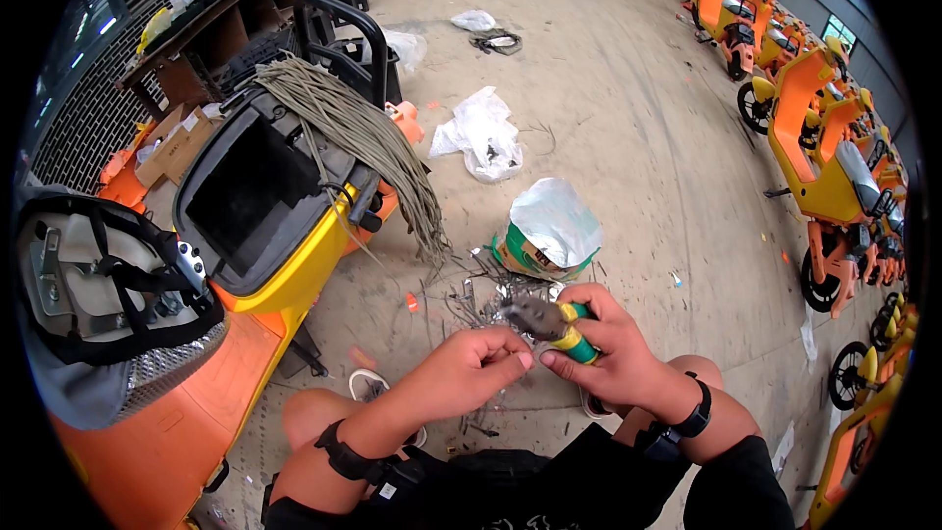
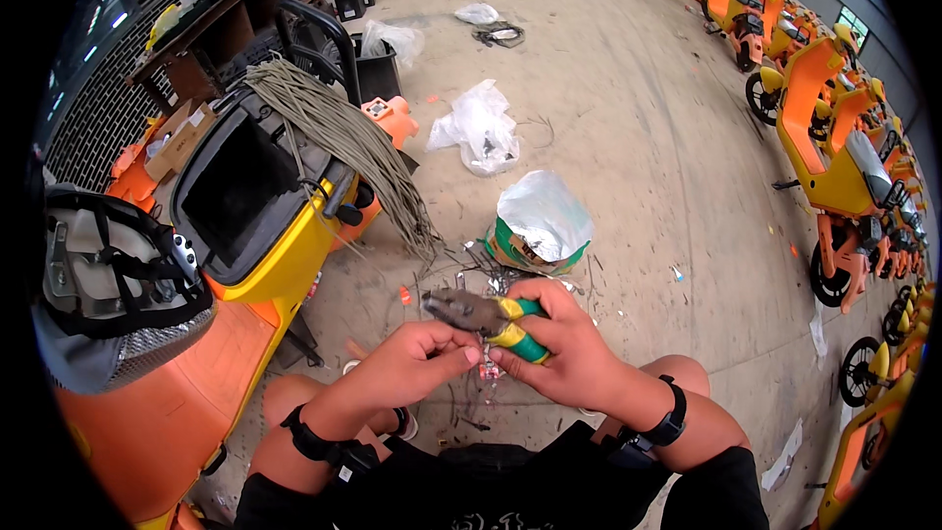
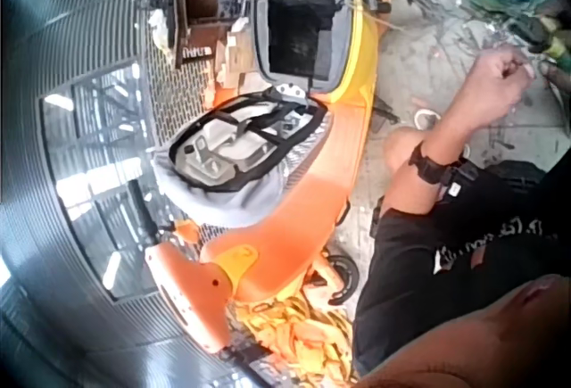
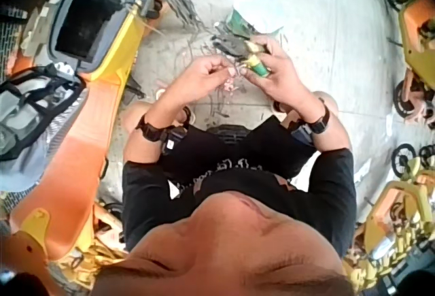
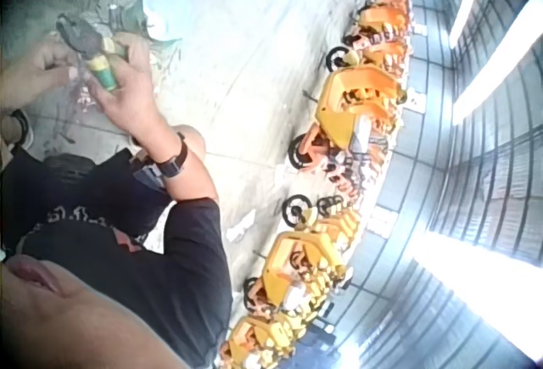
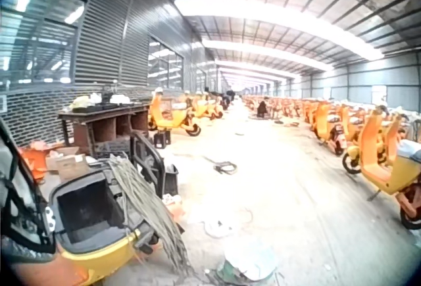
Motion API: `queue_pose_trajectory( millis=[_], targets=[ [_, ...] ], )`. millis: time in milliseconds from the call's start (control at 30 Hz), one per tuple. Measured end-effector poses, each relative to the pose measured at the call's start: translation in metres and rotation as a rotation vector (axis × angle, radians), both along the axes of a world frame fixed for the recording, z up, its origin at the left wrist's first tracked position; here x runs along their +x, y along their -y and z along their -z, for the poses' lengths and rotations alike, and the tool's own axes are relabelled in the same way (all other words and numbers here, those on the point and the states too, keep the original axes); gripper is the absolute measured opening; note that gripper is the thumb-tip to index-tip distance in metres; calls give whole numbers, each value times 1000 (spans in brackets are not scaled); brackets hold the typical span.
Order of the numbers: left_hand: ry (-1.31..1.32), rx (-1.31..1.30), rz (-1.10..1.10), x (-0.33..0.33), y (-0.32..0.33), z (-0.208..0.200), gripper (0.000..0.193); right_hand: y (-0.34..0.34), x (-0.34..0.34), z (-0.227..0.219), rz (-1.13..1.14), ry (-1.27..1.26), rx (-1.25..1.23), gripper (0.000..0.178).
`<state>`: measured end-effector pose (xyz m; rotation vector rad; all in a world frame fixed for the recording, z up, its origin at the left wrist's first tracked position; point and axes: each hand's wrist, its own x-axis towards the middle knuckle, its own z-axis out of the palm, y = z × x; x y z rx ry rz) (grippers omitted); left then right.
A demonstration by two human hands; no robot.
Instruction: The person connects wires and terminals by hand, using pliers to crimp or cut components while working on a collection of electrical parts on the floor of a factory.
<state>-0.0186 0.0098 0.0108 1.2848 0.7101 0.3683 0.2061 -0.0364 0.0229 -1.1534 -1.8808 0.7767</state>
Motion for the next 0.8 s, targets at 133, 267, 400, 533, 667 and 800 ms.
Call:
queue_pose_trajectory(
  millis=[133, 267, 400, 533, 667, 800],
  targets=[
    [36, -32, 2, 1, 3, 11, 20, -1, -2, 3, -20, 61, 49, 24],
    [34, -20, 1, 0, 2, 15, 25, -2, -3, 2, -45, 50, 60, 23],
    [-10, 23, 47, 0, 6, 14, 26, 1, -2, 4, -58, 74, 53, 23],
    [-29, 25, 40, 5, 15, 1, 22, 3, -2, 5, -61, 53, 6, 24],
    [-16, 54, 7, 4, 21, 1, 21, 4, -4, 0, -42, -46, -73, 22],
    [-117, -31, -61, -4, 15, -24, 17, -1, 4, -2, 17, -70, -78, 20]
  ],
)
